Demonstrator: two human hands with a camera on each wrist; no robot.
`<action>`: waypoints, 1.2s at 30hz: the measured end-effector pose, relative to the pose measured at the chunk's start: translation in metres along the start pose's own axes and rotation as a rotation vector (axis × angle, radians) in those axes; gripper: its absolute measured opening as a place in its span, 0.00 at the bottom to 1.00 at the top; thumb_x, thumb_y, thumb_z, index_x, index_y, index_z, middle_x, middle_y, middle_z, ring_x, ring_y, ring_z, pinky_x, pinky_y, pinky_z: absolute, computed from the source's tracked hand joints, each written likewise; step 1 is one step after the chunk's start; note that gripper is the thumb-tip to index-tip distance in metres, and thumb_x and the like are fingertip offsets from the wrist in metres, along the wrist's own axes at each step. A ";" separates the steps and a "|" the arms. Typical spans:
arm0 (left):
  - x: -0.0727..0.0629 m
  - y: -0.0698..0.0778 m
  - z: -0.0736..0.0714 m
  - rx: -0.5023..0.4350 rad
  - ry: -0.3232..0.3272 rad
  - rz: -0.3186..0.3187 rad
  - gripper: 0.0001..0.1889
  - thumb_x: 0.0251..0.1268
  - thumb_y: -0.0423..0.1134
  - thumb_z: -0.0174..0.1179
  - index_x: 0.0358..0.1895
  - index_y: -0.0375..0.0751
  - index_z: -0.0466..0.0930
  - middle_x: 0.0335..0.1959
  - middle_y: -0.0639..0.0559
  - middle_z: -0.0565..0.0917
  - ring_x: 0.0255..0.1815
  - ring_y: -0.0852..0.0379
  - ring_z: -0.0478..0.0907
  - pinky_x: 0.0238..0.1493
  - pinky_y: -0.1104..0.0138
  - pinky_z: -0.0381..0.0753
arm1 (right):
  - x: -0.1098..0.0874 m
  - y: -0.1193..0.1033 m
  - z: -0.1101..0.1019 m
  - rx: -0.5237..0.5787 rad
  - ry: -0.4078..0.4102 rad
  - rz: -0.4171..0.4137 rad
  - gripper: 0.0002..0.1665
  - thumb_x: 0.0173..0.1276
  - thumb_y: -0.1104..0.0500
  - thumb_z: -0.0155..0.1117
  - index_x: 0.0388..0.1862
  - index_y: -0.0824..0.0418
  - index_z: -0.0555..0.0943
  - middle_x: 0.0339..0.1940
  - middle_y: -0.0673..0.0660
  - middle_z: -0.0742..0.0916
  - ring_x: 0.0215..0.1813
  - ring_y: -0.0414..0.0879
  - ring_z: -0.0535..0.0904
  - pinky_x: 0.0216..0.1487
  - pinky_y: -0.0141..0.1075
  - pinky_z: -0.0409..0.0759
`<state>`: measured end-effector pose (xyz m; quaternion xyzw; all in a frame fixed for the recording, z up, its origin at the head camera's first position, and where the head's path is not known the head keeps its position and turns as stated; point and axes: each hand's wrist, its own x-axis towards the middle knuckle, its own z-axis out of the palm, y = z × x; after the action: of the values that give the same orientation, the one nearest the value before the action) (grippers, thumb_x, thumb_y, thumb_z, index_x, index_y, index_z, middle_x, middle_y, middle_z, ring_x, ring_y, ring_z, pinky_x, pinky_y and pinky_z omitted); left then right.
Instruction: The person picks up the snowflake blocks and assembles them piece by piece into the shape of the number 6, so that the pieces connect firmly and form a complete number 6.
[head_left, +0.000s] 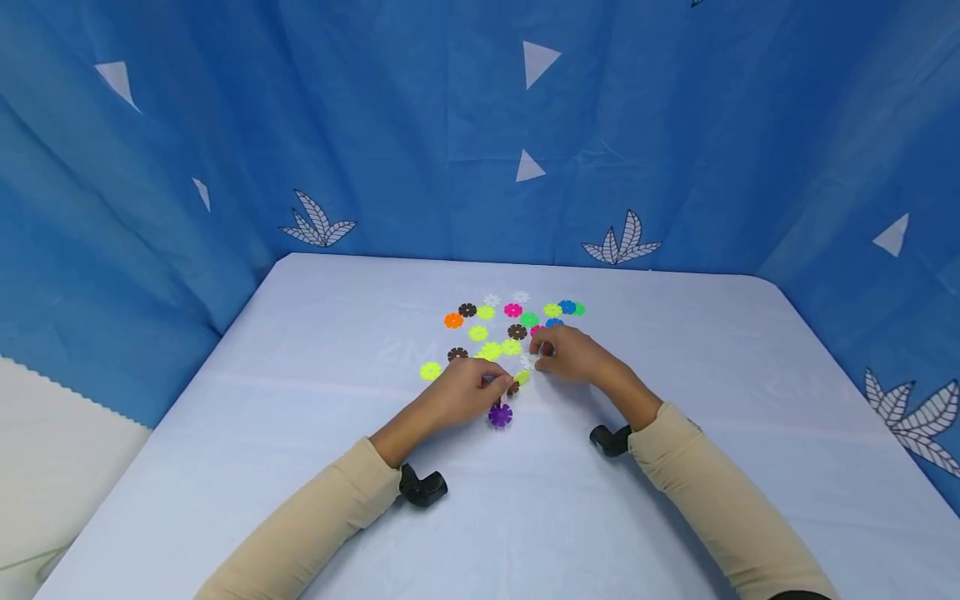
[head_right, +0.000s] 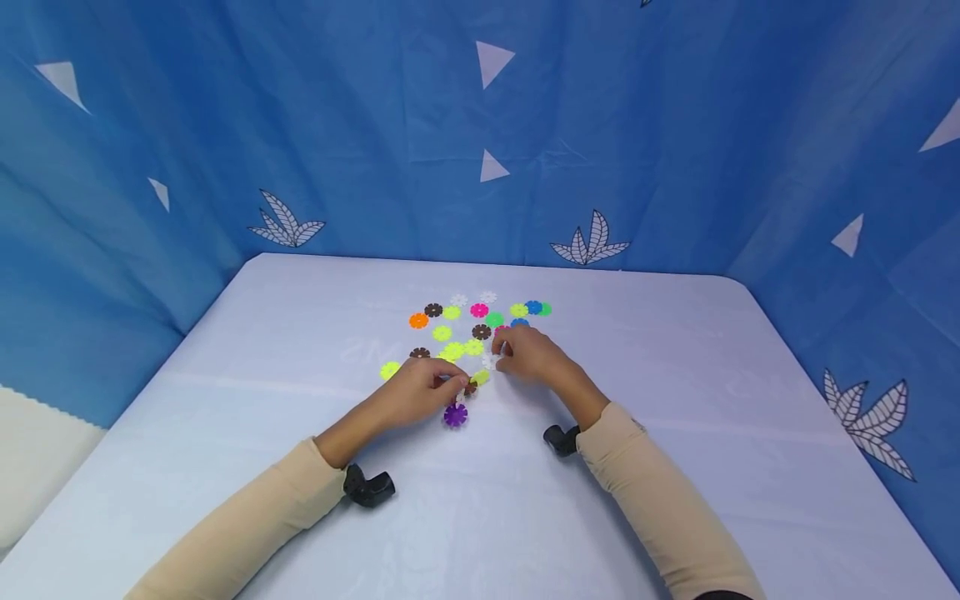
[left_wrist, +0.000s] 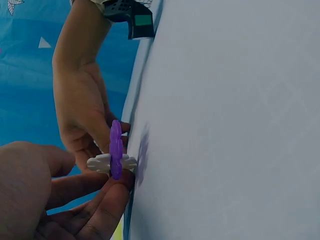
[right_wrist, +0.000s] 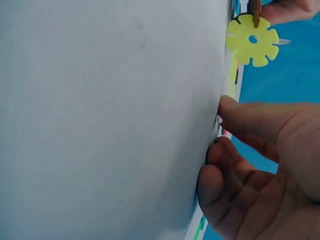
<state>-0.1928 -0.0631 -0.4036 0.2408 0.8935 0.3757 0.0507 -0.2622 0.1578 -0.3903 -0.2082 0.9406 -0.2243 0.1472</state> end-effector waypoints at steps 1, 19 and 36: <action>0.000 0.000 0.000 0.004 0.004 0.000 0.10 0.76 0.41 0.58 0.46 0.44 0.90 0.22 0.59 0.79 0.20 0.62 0.70 0.28 0.66 0.71 | -0.001 0.000 0.000 0.008 -0.008 0.008 0.11 0.66 0.63 0.73 0.46 0.61 0.83 0.40 0.55 0.82 0.45 0.51 0.76 0.49 0.43 0.79; 0.003 -0.003 0.002 -0.104 -0.024 -0.010 0.08 0.68 0.29 0.63 0.46 0.39 0.88 0.45 0.49 0.88 0.35 0.66 0.83 0.39 0.70 0.81 | -0.028 0.017 -0.004 0.403 -0.062 0.093 0.08 0.71 0.64 0.66 0.46 0.60 0.77 0.34 0.58 0.83 0.37 0.52 0.77 0.39 0.38 0.78; 0.005 -0.006 0.003 -0.069 -0.037 0.048 0.12 0.66 0.27 0.62 0.48 0.41 0.90 0.39 0.54 0.88 0.25 0.67 0.76 0.28 0.72 0.72 | -0.029 0.018 0.003 0.656 -0.113 0.069 0.04 0.72 0.68 0.64 0.42 0.66 0.77 0.36 0.63 0.83 0.35 0.51 0.84 0.42 0.39 0.85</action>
<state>-0.1984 -0.0624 -0.4092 0.2669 0.8729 0.4030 0.0665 -0.2415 0.1843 -0.3965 -0.1296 0.8151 -0.4981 0.2658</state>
